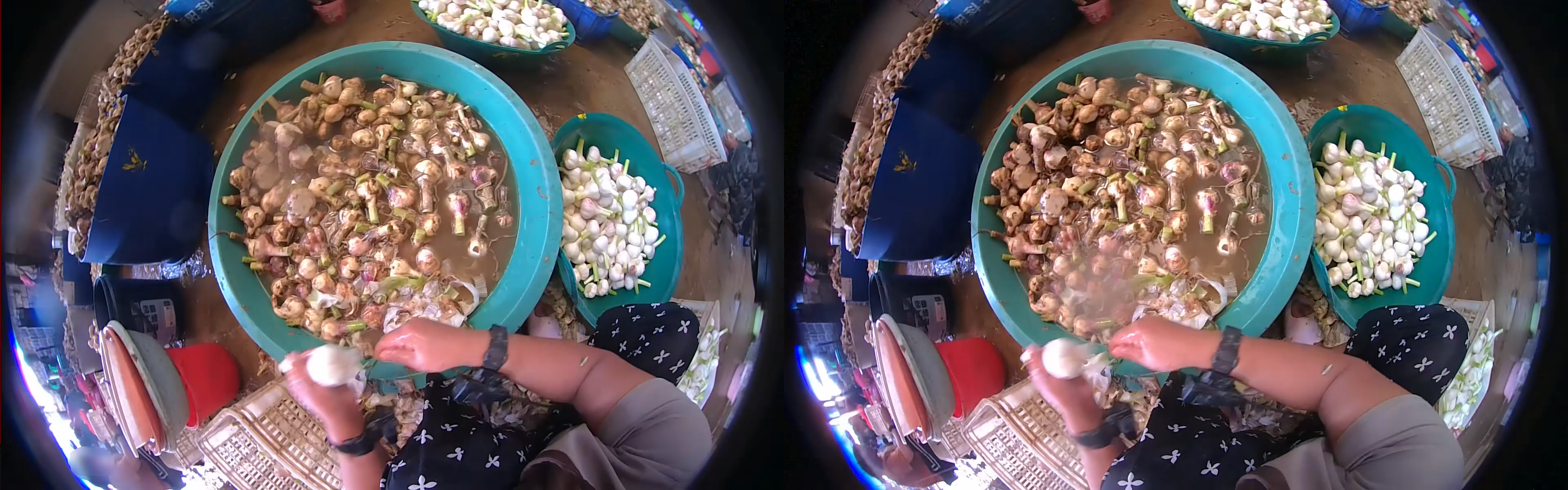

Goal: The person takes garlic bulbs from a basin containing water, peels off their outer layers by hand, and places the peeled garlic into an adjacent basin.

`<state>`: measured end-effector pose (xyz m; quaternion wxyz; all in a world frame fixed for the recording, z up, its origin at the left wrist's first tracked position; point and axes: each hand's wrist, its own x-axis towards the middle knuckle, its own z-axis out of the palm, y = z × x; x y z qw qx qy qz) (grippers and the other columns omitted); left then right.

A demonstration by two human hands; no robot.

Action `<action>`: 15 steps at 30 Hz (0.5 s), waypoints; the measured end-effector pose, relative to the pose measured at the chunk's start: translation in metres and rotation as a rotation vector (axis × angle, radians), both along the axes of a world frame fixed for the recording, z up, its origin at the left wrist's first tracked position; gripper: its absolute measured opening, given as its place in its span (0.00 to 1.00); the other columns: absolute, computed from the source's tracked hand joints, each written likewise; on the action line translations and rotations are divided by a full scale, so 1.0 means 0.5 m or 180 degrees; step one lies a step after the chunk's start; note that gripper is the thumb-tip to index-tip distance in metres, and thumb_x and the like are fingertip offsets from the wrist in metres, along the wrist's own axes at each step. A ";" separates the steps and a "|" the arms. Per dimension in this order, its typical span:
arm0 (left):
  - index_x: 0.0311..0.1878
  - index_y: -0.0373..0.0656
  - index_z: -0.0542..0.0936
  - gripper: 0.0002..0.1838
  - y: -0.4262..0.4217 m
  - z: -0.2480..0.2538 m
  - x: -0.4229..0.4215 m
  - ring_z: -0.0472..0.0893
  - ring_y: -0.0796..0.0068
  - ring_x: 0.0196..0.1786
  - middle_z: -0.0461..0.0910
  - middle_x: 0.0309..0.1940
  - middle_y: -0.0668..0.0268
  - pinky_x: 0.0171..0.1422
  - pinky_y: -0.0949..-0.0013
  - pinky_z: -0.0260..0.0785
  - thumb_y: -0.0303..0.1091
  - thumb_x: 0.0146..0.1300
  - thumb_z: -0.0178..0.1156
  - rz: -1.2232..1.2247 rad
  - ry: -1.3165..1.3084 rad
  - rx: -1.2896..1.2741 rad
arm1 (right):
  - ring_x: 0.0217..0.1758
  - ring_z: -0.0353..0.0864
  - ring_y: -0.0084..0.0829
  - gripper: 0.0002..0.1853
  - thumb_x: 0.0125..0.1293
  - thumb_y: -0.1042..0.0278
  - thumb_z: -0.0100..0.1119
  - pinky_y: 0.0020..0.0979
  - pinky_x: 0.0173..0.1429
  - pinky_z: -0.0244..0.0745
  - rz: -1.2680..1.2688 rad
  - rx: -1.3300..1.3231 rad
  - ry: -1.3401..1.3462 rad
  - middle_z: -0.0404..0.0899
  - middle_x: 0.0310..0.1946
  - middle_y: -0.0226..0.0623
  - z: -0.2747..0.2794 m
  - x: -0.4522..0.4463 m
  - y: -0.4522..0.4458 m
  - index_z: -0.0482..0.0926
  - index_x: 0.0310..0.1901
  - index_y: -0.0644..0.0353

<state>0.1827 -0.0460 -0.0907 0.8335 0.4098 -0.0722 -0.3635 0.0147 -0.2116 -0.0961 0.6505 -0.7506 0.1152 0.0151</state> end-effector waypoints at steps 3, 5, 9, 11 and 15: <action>0.47 0.36 0.72 0.14 0.089 0.011 0.074 0.74 0.75 0.41 0.75 0.40 0.61 0.39 0.73 0.71 0.35 0.64 0.45 0.0154 -0.0089 -0.1557 | 0.45 0.75 0.45 0.26 0.55 0.53 0.62 0.39 0.46 0.70 -0.0199 -0.1237 -0.0043 0.77 0.38 0.47 -0.016 -0.072 -0.072 0.71 0.50 0.63; 0.50 0.34 0.72 0.17 0.122 0.084 0.072 0.77 0.71 0.37 0.77 0.36 0.58 0.41 0.73 0.73 0.37 0.64 0.51 0.0443 0.1056 -0.3023 | 0.46 0.73 0.41 0.31 0.51 0.47 0.64 0.36 0.46 0.71 -0.0539 -0.3064 0.0653 0.79 0.34 0.37 -0.025 -0.106 -0.155 0.72 0.51 0.60; 0.50 0.34 0.72 0.27 0.102 0.054 0.054 0.79 0.68 0.33 0.78 0.38 0.54 0.35 0.73 0.74 0.52 0.67 0.43 0.0345 0.1270 -0.2417 | 0.49 0.73 0.37 0.21 0.54 0.47 0.59 0.36 0.47 0.71 0.0077 -0.4562 0.2204 0.80 0.37 0.36 -0.198 -0.161 -0.278 0.80 0.41 0.56; 0.55 0.35 0.69 0.33 0.010 0.046 0.007 0.79 0.67 0.32 0.78 0.39 0.52 0.34 0.72 0.74 0.59 0.66 0.40 0.0003 0.0746 -0.0795 | 0.44 0.76 0.37 0.19 0.56 0.47 0.55 0.36 0.44 0.71 0.0305 -0.3782 0.2712 0.80 0.34 0.36 -0.168 -0.126 -0.278 0.81 0.37 0.55; 0.65 0.41 0.59 0.33 -0.117 -0.016 -0.080 0.79 0.71 0.26 0.79 0.35 0.53 0.28 0.75 0.71 0.59 0.67 0.37 -0.2017 -0.1105 0.2438 | 0.32 0.79 0.43 0.21 0.64 0.48 0.45 0.42 0.35 0.72 -0.0122 -0.1945 0.2098 0.78 0.27 0.41 -0.036 -0.076 -0.198 0.79 0.28 0.56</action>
